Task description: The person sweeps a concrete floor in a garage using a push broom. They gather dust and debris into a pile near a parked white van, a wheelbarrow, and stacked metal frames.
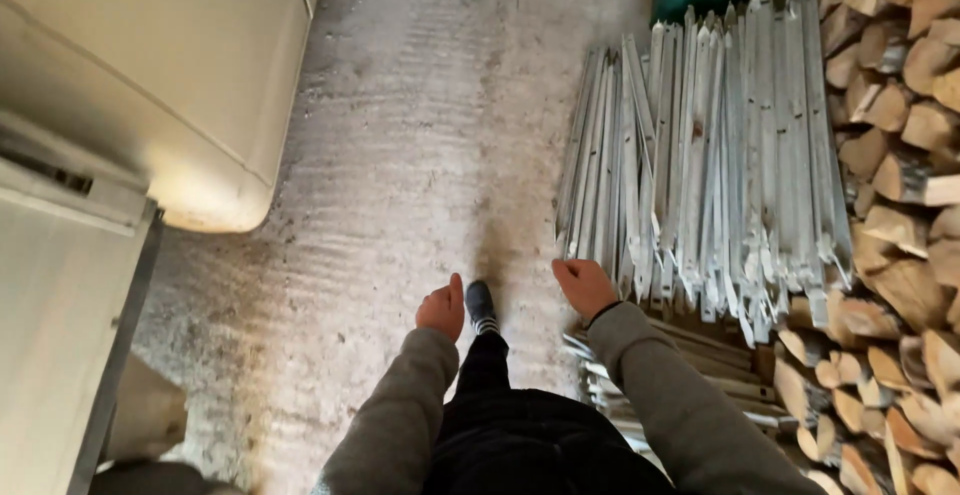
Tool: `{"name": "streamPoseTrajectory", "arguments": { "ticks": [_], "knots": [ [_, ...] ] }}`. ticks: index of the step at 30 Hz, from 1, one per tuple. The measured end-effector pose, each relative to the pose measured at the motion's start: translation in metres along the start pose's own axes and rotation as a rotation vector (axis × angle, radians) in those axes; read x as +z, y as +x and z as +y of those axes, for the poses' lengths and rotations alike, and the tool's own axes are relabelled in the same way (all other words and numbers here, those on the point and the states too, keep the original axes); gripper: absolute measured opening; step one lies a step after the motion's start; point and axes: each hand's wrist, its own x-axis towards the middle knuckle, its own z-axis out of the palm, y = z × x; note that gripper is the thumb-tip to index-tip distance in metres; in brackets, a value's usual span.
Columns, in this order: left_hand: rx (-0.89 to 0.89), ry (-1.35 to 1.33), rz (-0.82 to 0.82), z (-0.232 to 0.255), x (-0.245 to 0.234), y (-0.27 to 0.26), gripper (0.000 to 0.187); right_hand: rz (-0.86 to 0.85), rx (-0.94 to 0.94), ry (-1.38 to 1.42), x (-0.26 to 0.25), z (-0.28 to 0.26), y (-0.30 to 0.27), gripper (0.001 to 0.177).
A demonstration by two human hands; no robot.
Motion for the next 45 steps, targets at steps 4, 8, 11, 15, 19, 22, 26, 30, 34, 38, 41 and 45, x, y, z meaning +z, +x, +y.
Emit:
{"name": "streamPoseTrajectory", "arguments": {
  "ticks": [4, 8, 11, 15, 19, 22, 26, 30, 34, 38, 41, 45],
  "knots": [
    [0.002, 0.004, -0.011, 0.038, -0.031, 0.105, 0.092, -0.005, -0.052, 0.004, -0.011, -0.102, 0.07, 0.058],
    [-0.009, -0.024, -0.04, 0.063, -0.077, 0.208, 0.09, -0.055, -0.085, -0.015, -0.023, -0.169, 0.17, 0.059],
    [-0.027, -0.024, -0.052, 0.073, -0.096, 0.275, 0.089, -0.078, -0.055, -0.002, -0.026, -0.195, 0.228, 0.057],
    [-0.073, 0.0, -0.061, 0.096, -0.106, 0.361, 0.09, -0.092, 0.031, 0.01, -0.022, -0.181, 0.328, 0.054],
    [-0.033, -0.06, -0.059, 0.142, -0.127, 0.457, 0.087, -0.085, -0.008, -0.055, -0.051, -0.257, 0.404, 0.05],
    [-0.002, -0.038, -0.043, 0.194, -0.147, 0.54, 0.091, -0.08, -0.057, -0.04, -0.072, -0.293, 0.49, 0.048],
    [0.044, -0.045, -0.025, 0.272, -0.162, 0.656, 0.088, -0.087, -0.086, -0.061, -0.119, -0.335, 0.607, 0.039],
    [0.047, 0.017, -0.039, 0.342, -0.174, 0.755, 0.094, -0.117, -0.066, -0.093, -0.172, -0.375, 0.71, 0.037],
    [0.036, -0.11, -0.052, 0.394, -0.198, 0.823, 0.088, -0.144, -0.031, -0.01, -0.212, -0.413, 0.8, 0.038],
    [0.02, -0.115, -0.032, 0.436, -0.22, 0.919, 0.09, -0.199, 0.002, 0.004, -0.23, -0.455, 0.897, 0.033],
    [0.019, -0.145, -0.025, 0.454, -0.224, 1.006, 0.089, -0.242, 0.005, 0.006, -0.237, -0.478, 0.982, 0.032],
    [0.045, -0.201, -0.02, 0.487, -0.251, 1.134, 0.091, -0.238, 0.014, -0.008, -0.247, -0.514, 1.115, 0.032]
  ]
}}
